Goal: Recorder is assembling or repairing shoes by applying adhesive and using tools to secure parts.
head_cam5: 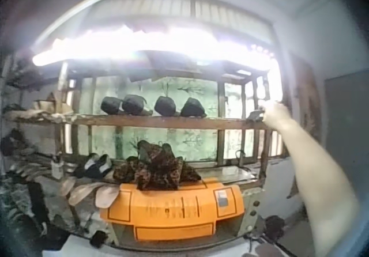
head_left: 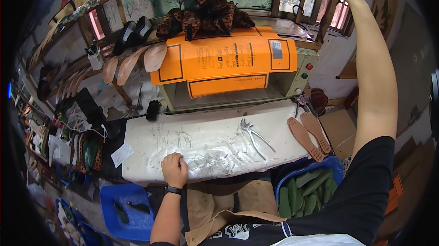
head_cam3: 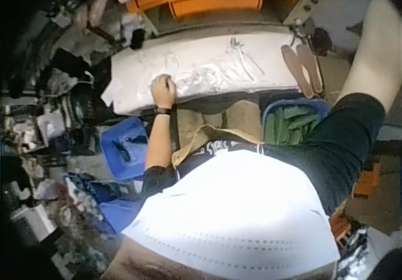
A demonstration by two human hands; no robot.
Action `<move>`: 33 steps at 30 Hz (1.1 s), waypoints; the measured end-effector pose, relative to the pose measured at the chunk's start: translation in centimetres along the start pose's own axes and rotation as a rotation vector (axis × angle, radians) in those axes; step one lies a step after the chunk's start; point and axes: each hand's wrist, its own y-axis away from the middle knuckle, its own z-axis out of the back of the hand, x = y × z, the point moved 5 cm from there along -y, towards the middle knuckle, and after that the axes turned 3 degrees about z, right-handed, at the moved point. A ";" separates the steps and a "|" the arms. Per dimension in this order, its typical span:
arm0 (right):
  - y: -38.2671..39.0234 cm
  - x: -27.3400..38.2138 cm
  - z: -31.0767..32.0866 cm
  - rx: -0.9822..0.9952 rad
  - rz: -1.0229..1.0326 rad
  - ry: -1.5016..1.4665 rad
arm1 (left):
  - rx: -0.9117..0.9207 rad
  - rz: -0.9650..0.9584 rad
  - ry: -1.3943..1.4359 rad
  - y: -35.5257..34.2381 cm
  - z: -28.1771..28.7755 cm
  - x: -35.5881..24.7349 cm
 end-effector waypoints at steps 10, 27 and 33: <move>5.5 -0.9 -3.2 -0.270 0.251 0.255 | 0.003 0.018 0.007 0.2 -0.4 -0.2; 55.4 14.0 -18.5 0.661 0.180 -0.402 | -0.034 0.292 0.362 -2.3 1.3 3.9; 55.2 15.0 -15.6 0.418 0.241 -0.287 | -0.106 0.243 0.212 -10.1 3.6 9.7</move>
